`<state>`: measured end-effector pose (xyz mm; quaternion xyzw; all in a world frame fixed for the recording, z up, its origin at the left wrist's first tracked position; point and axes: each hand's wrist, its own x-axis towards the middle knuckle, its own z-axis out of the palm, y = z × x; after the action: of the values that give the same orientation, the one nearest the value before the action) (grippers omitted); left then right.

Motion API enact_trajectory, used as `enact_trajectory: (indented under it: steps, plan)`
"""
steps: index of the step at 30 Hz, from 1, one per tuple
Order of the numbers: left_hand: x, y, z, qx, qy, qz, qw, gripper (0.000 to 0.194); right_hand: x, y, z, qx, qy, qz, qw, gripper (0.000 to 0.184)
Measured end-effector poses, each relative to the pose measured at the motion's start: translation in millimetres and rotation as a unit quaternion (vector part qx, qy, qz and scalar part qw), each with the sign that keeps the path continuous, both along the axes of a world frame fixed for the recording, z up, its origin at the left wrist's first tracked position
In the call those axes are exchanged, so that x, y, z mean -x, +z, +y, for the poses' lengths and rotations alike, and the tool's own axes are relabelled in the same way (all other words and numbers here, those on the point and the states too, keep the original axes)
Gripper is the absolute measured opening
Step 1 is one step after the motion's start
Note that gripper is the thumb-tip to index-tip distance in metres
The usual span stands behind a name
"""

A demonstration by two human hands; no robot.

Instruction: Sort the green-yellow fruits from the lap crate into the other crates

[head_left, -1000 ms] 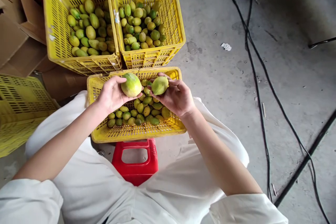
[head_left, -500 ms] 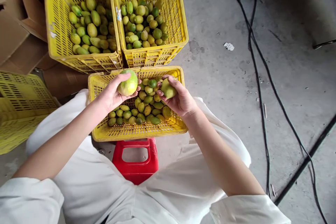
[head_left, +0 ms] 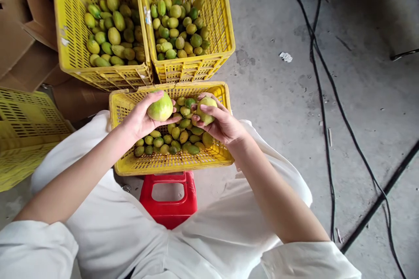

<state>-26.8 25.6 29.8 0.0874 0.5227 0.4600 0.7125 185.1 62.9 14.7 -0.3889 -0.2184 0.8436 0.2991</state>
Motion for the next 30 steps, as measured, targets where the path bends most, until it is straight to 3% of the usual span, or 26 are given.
enact_trajectory:
  steps: [3, 6, 11, 15, 27, 30]
  plan:
    - [0, 7.5, 1, 0.020, 0.008, -0.012, 1.000, 0.025, -3, -4.2, 5, -0.021, -0.037, 0.009, 0.999, 0.033]
    - [0, 13.1, 3, 0.036, 0.034, -0.026, 0.998, 0.022, -7, -5.9, 9, -0.033, -0.029, 0.039, 0.998, 0.035]
    - [-2, 6.0, 2, 0.014, 0.019, -0.010, 1.000, 0.019, -8, -8.1, 8, -0.026, -0.017, 0.032, 0.999, 0.037]
    - [-6, 0.2, -2, 0.020, 0.032, 0.012, 0.999, 0.029, -6, -11.5, 3, -0.005, 0.002, 0.039, 0.999, 0.041]
    - [-4, 9.0, 6, 0.046, 0.105, -0.049, 0.992, 0.020, -6, -9.5, 9, -0.027, -0.017, 0.056, 0.998, 0.034]
    - [-6, 4.7, 4, 0.032, 0.077, -0.034, 0.996, 0.018, -6, -11.1, 6, -0.019, -0.011, 0.044, 0.999, 0.038]
